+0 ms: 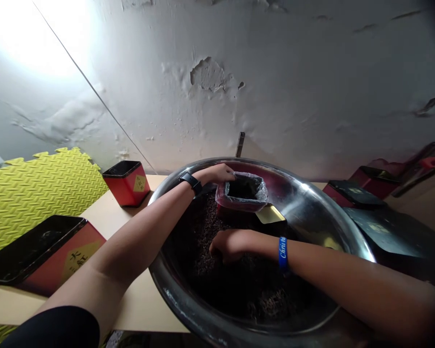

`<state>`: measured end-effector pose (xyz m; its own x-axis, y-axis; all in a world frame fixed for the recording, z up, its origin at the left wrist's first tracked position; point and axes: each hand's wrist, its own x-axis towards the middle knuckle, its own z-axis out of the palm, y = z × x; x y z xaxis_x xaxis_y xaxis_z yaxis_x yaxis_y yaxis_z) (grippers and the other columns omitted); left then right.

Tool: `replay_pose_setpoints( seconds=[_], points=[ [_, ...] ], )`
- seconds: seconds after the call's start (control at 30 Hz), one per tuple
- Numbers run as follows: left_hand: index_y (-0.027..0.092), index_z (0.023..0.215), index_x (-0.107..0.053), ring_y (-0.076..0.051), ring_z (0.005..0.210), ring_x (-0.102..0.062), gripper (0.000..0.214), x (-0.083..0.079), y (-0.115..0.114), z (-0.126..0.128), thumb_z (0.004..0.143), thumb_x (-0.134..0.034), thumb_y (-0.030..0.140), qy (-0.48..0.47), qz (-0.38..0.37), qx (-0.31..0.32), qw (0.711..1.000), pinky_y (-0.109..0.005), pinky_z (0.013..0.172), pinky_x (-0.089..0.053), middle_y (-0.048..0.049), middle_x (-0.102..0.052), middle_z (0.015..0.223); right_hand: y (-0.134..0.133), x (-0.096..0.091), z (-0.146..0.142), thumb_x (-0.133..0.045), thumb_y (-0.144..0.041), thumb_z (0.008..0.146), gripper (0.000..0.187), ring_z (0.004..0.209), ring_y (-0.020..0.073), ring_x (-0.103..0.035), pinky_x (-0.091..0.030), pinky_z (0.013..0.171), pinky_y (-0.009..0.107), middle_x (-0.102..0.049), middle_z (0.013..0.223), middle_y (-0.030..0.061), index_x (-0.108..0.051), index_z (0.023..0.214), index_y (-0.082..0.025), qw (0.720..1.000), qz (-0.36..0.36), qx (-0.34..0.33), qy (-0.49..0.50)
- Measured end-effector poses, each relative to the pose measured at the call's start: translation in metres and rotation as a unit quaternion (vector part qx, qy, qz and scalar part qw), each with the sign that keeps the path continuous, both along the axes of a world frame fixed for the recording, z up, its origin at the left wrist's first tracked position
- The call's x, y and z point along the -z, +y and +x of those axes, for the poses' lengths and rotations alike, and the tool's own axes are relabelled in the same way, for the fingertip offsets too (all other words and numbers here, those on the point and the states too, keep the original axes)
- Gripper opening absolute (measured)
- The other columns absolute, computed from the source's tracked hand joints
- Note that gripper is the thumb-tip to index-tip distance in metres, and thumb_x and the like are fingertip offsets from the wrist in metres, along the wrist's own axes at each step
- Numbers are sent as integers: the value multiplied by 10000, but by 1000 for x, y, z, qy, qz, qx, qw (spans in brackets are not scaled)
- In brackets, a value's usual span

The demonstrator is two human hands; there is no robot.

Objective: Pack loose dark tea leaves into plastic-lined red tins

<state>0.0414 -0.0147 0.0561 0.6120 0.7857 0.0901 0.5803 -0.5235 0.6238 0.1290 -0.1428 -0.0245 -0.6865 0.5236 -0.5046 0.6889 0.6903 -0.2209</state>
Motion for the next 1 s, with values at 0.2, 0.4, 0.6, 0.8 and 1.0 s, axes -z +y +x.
replay_pose_setpoints(
  seconds=[0.2,0.4,0.6,0.8,1.0],
  points=[
    [133,691,-624,-84,522,-357,203,-1,-1,0,658,-525,308,32,37,-10,999,-231,512,-285,17,-484,561,3,-42,10,-638,-220,669,333,691,132,-571,-414,608,215,-673,861,5,-674,999,-185,992,-30,-16,123],
    [131,618,-585,-77,483,-319,182,-2,-3,1,688,-511,282,38,36,5,999,-231,465,-264,20,-426,512,7,-96,36,-654,-358,676,351,765,142,-575,-438,674,226,-656,924,18,-674,988,-200,965,-2,77,249],
    [119,748,-650,-86,554,-419,172,-4,-6,-1,681,-539,232,30,31,37,998,-221,529,-351,-4,-568,657,17,-126,71,-654,-376,686,408,784,162,-590,-470,678,258,-651,931,56,-645,1047,-185,902,30,216,372],
    [125,708,-643,-86,514,-380,168,-3,-6,2,689,-499,210,22,28,-1,999,-231,493,-289,2,-517,567,48,-98,81,-589,-265,720,356,938,213,-589,-436,854,333,-652,1051,58,-650,1065,-201,902,190,234,310],
    [137,622,-618,-86,509,-340,146,-7,-14,2,664,-540,253,-7,-17,3,1000,-246,503,-261,7,-477,538,50,-93,81,-500,-205,751,355,980,215,-579,-420,863,328,-649,1084,39,-659,1067,-234,928,252,174,210]
  ],
)
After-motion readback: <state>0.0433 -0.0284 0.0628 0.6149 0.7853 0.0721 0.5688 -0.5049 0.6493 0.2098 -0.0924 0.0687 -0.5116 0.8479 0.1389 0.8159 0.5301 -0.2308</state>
